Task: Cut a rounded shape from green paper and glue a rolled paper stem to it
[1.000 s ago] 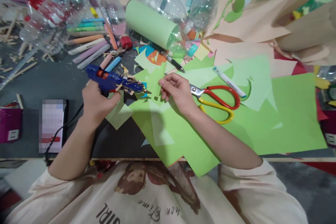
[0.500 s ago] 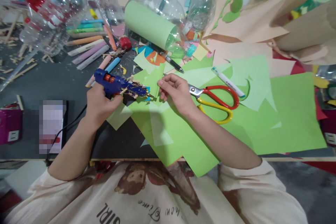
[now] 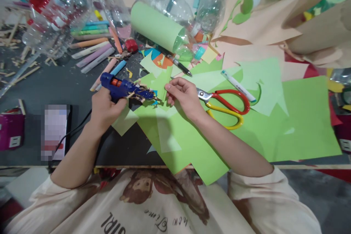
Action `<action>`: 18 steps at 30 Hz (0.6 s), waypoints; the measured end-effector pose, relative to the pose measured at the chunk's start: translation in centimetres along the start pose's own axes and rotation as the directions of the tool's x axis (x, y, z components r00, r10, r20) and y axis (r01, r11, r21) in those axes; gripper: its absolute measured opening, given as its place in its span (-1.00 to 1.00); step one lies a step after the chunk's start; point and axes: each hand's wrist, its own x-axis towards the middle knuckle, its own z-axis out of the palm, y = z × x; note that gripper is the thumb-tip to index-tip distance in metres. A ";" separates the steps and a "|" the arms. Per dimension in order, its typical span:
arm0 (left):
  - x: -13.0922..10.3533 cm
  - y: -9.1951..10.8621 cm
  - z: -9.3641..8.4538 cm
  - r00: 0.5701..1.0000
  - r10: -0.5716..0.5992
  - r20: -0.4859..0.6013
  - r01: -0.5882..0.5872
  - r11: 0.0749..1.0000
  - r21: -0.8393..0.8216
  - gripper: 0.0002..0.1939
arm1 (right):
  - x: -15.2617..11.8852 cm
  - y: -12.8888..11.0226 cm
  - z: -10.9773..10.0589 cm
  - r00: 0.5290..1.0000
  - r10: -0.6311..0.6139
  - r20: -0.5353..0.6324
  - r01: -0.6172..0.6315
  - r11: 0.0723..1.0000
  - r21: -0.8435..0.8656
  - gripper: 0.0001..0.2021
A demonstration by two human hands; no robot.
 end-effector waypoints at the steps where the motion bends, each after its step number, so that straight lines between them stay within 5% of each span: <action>1: 0.0 0.0 0.0 1.000 0.003 -0.003 -0.003 1.000 -0.004 -0.84 | 0.0 0.0 0.0 1.000 0.002 0.002 -0.002 1.000 -0.005 -0.57; 18: 0.1 -1.0 0.5 0.995 0.058 -0.079 -0.060 0.998 -0.029 -0.81 | -0.2 -0.4 0.0 0.996 0.060 0.071 -0.052 0.993 -0.109 -0.55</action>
